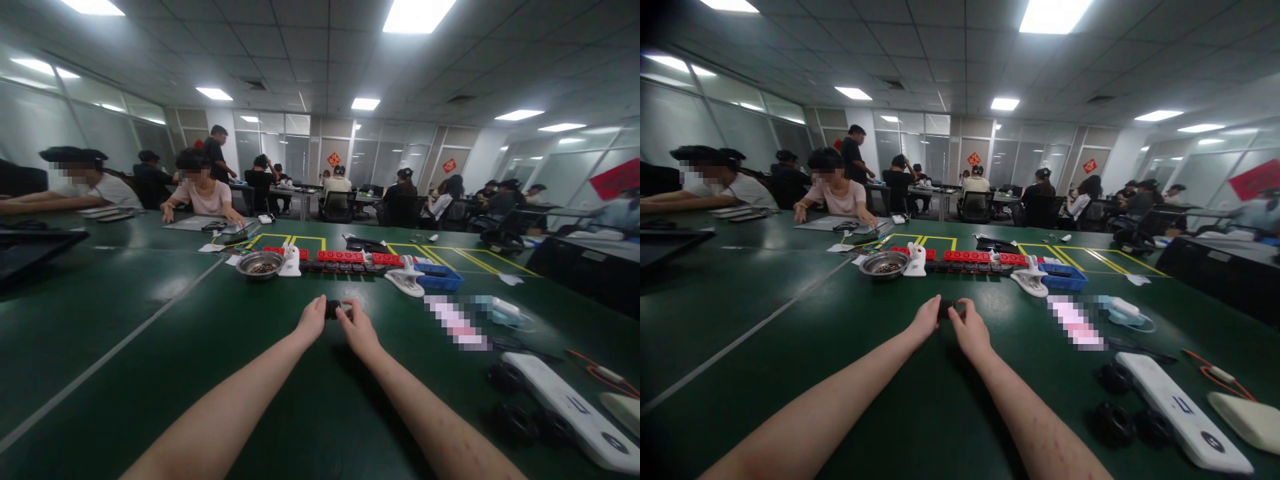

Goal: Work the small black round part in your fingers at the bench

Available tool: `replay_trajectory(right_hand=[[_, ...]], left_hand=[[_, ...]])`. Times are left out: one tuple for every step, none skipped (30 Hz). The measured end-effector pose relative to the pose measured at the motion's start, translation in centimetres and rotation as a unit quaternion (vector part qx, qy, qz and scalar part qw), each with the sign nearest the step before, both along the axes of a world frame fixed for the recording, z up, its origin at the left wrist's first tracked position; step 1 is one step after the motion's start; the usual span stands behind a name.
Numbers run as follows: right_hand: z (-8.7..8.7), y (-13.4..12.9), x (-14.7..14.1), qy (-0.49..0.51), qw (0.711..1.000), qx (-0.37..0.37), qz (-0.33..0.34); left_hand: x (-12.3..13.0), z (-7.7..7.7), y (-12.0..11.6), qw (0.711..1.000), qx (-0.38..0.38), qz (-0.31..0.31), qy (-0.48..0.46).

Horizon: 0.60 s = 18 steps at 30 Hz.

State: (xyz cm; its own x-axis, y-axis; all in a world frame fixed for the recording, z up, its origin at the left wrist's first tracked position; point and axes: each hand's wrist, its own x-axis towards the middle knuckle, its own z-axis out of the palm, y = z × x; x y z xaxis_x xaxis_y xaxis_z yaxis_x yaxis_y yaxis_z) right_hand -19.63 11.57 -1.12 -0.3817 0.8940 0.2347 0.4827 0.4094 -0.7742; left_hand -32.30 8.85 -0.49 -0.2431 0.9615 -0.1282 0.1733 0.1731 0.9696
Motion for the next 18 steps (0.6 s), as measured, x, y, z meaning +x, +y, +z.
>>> replay_trajectory(right_hand=[[-0.2,0.3,-0.1,0.043,0.993,-0.107,0.0],[-0.4,0.5,-0.2,0.08,0.975,-0.209,0.01],[-0.5,0.7,-0.3,0.11,0.949,-0.293,0.025],[-0.6,0.8,-0.4,0.132,0.927,-0.348,0.037],[-0.8,0.9,-0.4,0.146,0.915,-0.375,0.046],[-0.9,0.9,-0.4,0.154,0.911,-0.38,0.049],[-1.0,0.9,-0.4,0.158,0.913,-0.372,0.048],[-1.1,0.9,-0.4,0.161,0.917,-0.361,0.047],[-1.3,0.9,-0.5,0.165,0.921,-0.349,0.045],[-1.5,0.8,-0.5,0.171,0.924,-0.34,0.043],[-1.6,0.8,-0.6,0.178,0.926,-0.331,0.04],[-1.8,0.7,-0.7,0.184,0.929,-0.32,0.037],[-1.9,0.7,-0.8,0.189,0.932,-0.307,0.035],[-2.1,0.7,-0.9,0.193,0.935,-0.294,0.035],[-2.2,0.6,-1.0,0.196,0.939,-0.282,0.035],[-2.3,0.6,-1.1,0.198,0.942,-0.27,0.037],[-2.3,0.6,-1.1,0.199,0.945,-0.259,0.038],[-2.3,0.6,-1.1,0.199,0.947,-0.248,0.038]], left_hand=[[-0.1,0.0,-0.3,0.998,0.039,0.006,0.041],[-0.1,0.0,-0.6,0.991,0.082,0.001,0.104],[-0.2,0.0,-0.8,0.976,0.123,-0.016,0.181],[-0.2,0.0,-1.1,0.952,0.159,-0.041,0.259],[-0.3,-0.1,-1.2,0.923,0.186,-0.066,0.329],[-0.3,-0.2,-1.4,0.9,0.201,-0.085,0.378],[-0.2,-0.2,-1.4,0.888,0.203,-0.094,0.401],[-0.2,-0.3,-1.4,0.884,0.201,-0.094,0.411],[-0.1,-0.3,-1.3,0.884,0.197,-0.09,0.414],[0.0,-0.4,-1.3,0.886,0.193,-0.081,0.414],[0.1,-0.4,-1.3,0.888,0.19,-0.07,0.414],[0.2,-0.4,-1.3,0.888,0.19,-0.061,0.414],[0.3,-0.4,-1.3,0.888,0.191,-0.052,0.415],[0.4,-0.4,-1.4,0.887,0.192,-0.046,0.416],[0.4,-0.3,-1.5,0.887,0.193,-0.042,0.416],[0.5,-0.3,-1.5,0.889,0.194,-0.039,0.412],[0.6,-0.3,-1.6,0.894,0.194,-0.034,0.401],[0.6,-0.3,-1.5,0.905,0.193,-0.027,0.377]])
